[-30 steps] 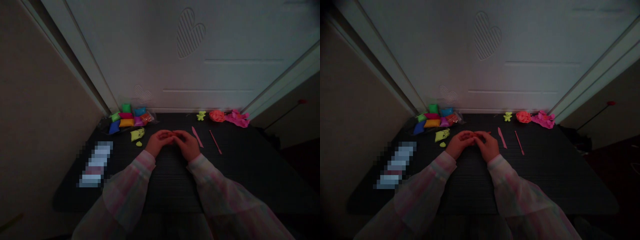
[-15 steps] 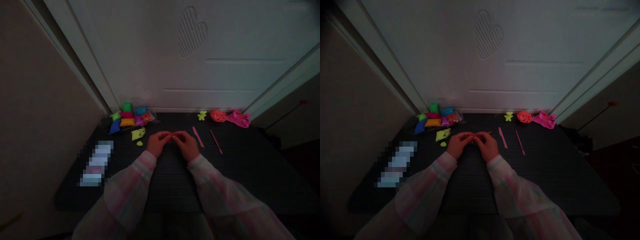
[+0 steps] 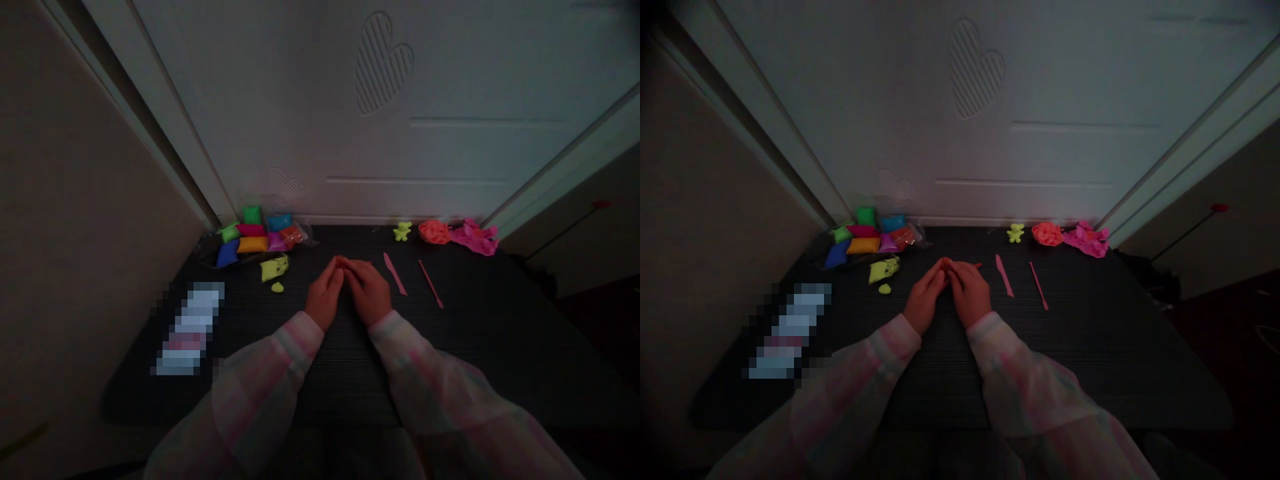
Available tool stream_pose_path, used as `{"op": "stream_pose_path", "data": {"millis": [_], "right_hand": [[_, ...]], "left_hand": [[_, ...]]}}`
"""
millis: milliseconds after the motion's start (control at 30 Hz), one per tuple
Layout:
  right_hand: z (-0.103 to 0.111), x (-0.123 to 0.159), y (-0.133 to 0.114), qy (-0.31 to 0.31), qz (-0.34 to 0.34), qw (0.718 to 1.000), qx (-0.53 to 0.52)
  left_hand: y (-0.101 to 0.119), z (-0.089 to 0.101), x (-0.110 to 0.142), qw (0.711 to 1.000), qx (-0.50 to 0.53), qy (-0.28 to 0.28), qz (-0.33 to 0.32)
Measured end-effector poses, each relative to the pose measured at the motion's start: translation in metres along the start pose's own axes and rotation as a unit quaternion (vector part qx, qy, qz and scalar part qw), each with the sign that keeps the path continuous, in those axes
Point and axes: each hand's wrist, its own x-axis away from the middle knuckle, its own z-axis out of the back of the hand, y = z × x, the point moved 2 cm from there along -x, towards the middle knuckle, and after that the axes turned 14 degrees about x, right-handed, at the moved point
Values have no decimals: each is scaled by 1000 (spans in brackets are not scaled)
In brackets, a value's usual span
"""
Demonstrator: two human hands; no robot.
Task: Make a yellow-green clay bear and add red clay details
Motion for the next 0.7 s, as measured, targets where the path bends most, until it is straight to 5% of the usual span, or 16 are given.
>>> {"op": "stream_pose_path", "data": {"millis": [400,567,700], "right_hand": [[0,-1,6,27,60,998,26],[2,0,2,42,78,995,55],[-2,3,-8,9,122,989,83]], "left_hand": [[16,-6,1,999,-26,-17,-23],[11,-10,1,991,133,11,26],[13,-17,1,938,317,41,132]]}}
